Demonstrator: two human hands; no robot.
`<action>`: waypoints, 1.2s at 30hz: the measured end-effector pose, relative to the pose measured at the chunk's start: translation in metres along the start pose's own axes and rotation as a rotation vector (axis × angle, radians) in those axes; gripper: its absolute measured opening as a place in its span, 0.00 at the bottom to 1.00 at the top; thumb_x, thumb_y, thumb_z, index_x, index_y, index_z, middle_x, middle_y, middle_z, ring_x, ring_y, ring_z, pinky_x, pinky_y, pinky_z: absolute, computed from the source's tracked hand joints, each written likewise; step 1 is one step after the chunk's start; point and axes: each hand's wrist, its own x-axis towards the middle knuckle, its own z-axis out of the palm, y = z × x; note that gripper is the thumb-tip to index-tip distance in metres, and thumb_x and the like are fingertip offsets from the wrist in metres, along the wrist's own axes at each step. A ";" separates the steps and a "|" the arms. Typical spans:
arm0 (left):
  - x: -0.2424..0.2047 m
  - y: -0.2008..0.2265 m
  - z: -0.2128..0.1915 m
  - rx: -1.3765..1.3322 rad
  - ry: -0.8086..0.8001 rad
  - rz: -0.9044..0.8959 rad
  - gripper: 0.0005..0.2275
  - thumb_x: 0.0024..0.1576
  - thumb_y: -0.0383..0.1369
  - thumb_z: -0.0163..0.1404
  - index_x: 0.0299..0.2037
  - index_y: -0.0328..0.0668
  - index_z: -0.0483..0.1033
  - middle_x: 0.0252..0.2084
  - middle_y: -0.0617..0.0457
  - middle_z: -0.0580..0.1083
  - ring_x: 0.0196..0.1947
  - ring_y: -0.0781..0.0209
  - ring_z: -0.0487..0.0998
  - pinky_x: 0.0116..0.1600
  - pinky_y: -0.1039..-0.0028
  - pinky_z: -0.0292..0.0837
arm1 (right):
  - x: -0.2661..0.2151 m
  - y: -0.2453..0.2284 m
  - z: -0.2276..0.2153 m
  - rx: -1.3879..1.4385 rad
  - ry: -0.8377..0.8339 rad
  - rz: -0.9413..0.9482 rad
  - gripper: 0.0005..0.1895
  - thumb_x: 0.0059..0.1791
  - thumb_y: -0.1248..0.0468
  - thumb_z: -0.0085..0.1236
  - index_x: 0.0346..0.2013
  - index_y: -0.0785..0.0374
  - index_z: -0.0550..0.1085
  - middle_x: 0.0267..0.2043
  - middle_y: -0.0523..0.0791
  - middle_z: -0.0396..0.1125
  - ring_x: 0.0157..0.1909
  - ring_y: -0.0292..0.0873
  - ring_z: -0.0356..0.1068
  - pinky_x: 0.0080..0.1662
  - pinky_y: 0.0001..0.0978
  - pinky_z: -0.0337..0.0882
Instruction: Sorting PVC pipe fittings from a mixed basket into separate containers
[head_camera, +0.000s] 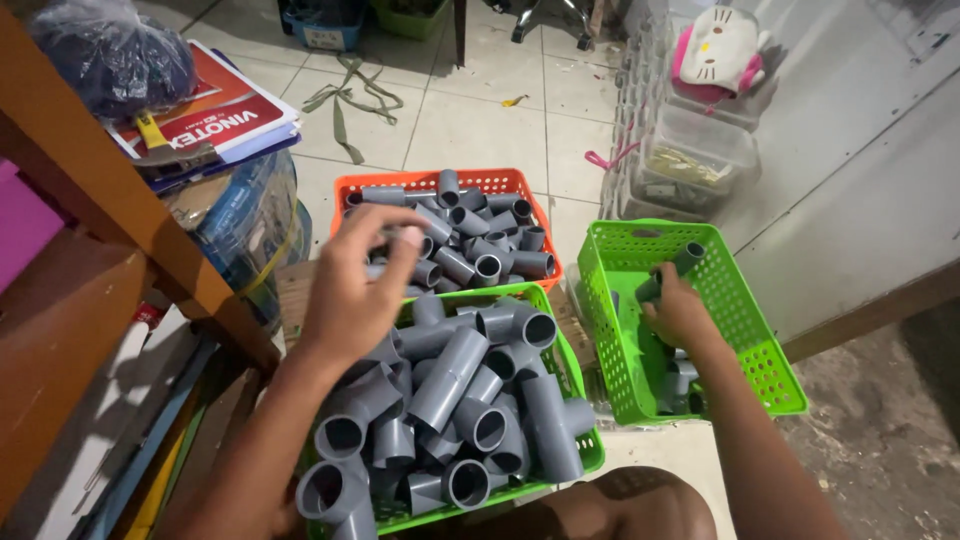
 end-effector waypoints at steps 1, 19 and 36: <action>0.004 0.004 0.005 -0.012 -0.061 0.040 0.07 0.63 0.33 0.48 0.45 0.48 0.80 0.41 0.50 0.77 0.47 0.50 0.79 0.51 0.62 0.74 | -0.001 0.000 -0.003 0.021 -0.003 -0.016 0.32 0.48 0.60 0.59 0.65 0.51 0.58 0.52 0.65 0.69 0.55 0.70 0.72 0.58 0.59 0.71; 0.030 0.030 0.072 -0.221 -0.398 -0.553 0.29 0.60 0.51 0.44 0.68 0.47 0.58 0.59 0.33 0.72 0.56 0.37 0.77 0.64 0.51 0.69 | -0.115 -0.269 -0.122 1.034 0.238 -0.470 0.22 0.49 0.70 0.59 0.59 0.63 0.73 0.51 0.55 0.72 0.38 0.52 0.77 0.35 0.44 0.82; 0.049 -0.102 0.016 0.537 -0.325 -0.316 0.22 0.59 0.41 0.51 0.61 0.41 0.68 0.56 0.39 0.72 0.58 0.36 0.74 0.58 0.46 0.71 | -0.047 -0.146 -0.075 0.446 0.092 -0.354 0.25 0.52 0.65 0.54 0.65 0.56 0.67 0.56 0.57 0.71 0.57 0.63 0.71 0.55 0.59 0.72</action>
